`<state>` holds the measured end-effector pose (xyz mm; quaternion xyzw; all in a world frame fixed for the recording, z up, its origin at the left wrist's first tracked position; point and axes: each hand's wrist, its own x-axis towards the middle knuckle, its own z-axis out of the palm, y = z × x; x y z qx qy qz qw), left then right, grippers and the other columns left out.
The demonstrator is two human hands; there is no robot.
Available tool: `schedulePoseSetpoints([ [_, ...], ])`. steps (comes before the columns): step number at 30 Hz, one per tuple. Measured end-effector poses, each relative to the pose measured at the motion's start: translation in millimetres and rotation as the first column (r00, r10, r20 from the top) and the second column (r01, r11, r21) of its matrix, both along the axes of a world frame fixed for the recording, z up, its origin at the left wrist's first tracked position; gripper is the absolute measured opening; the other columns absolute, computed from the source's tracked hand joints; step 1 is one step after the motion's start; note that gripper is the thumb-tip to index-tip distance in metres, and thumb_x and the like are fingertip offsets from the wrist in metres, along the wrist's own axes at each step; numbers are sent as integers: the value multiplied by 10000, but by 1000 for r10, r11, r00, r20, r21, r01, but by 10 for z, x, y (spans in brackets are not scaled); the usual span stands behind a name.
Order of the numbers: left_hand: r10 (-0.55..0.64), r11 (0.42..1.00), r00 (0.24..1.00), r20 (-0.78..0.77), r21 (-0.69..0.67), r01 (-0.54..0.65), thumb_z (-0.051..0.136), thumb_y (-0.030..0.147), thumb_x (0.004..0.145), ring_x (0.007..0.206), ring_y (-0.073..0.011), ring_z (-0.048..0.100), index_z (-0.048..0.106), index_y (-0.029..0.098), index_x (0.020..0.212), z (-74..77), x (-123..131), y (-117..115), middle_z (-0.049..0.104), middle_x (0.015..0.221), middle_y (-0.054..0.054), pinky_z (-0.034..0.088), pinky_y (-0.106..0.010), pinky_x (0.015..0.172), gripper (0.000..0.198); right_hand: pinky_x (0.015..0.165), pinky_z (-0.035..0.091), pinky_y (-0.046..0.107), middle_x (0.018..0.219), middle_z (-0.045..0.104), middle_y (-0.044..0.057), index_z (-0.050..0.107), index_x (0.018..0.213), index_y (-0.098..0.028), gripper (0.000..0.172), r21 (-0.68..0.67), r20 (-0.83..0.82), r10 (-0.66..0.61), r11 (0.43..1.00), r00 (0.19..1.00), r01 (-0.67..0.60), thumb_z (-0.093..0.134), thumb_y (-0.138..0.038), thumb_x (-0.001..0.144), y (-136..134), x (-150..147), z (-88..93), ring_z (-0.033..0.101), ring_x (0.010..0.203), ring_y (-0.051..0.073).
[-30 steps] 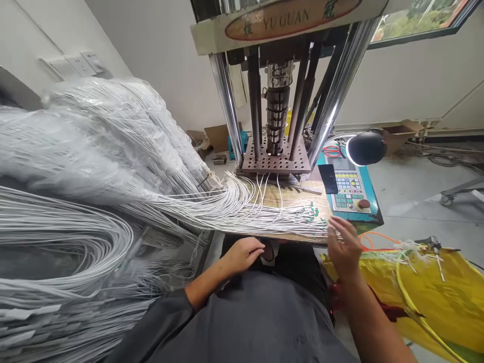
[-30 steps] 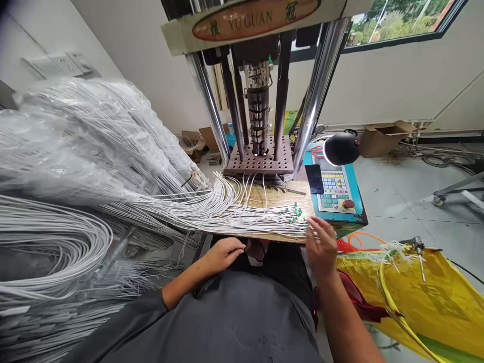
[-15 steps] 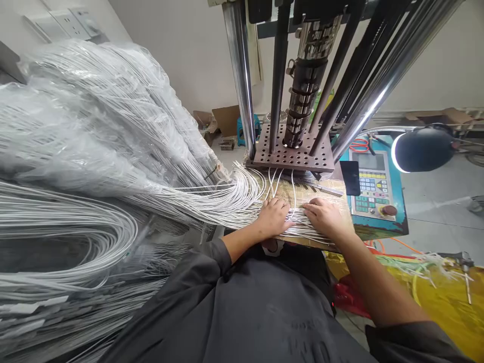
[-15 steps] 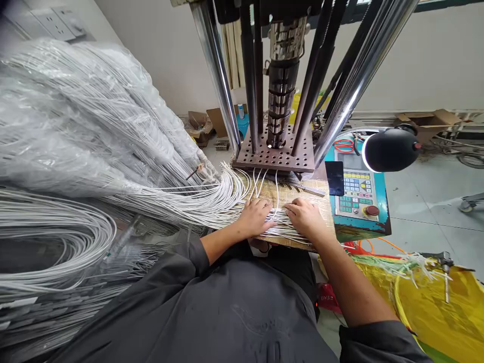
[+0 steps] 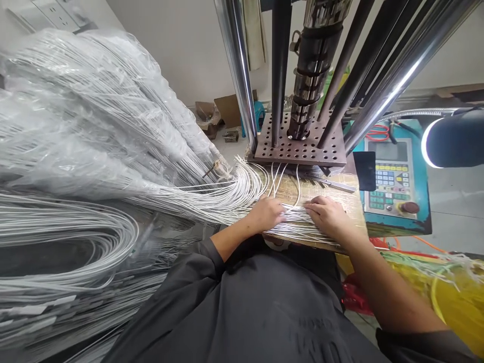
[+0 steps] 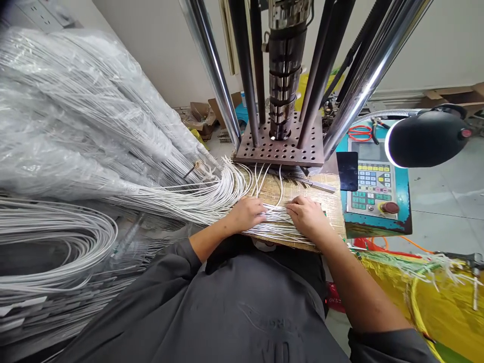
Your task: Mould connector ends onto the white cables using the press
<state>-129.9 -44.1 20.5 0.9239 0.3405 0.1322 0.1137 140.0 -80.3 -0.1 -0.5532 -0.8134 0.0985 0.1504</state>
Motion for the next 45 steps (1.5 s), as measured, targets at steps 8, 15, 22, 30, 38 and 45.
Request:
schedulePoseSetpoints([
  [8,-115,993,992,-57,6,116,536,265,988,972,-228,615,716,171,979,180,315,159,675,1007,-89,470,-353,831,203,838,479,396,1053,723,110,795,1029,-210,334,113,-104,-9,993,995,21,483,-327,1005,-90,2,-38,644,930,247],
  [15,-168,982,980,-104,-100,157,434,145,970,1020,-252,599,695,155,1046,300,483,261,657,1061,-130,486,-393,941,271,927,481,449,1135,729,93,735,1090,-248,247,316,-275,-123,925,954,211,550,-187,940,-545,-125,44,666,1046,266],
  [22,-269,953,938,-219,-202,226,488,56,906,977,-278,640,678,152,1027,327,950,176,676,1010,-137,508,-401,876,245,974,524,500,1098,741,83,718,1102,-288,263,373,-491,-276,791,827,485,615,-174,889,-819,-48,-68,702,1043,278],
  [30,-281,933,927,-247,-297,203,547,106,839,1005,-270,648,684,160,1051,244,1022,322,704,1064,-119,521,-372,885,258,955,554,511,1069,737,91,723,1097,-269,229,350,-601,-310,726,736,592,618,-205,903,-826,101,-249,706,1022,283],
  [38,-214,959,961,-175,-225,172,489,174,939,1002,-240,656,698,165,1055,242,928,344,708,1067,-106,513,-353,913,239,924,567,501,1040,742,89,744,1104,-260,251,299,-676,-297,726,675,619,612,-208,897,-826,136,-247,706,986,277],
  [45,-195,973,971,-136,-151,174,649,295,932,1282,-291,578,584,223,1395,427,534,216,649,1365,-128,440,-457,1097,474,962,537,494,1070,750,92,736,1133,-251,274,376,-635,-265,714,725,590,623,-176,895,-838,163,-245,704,1015,278],
])
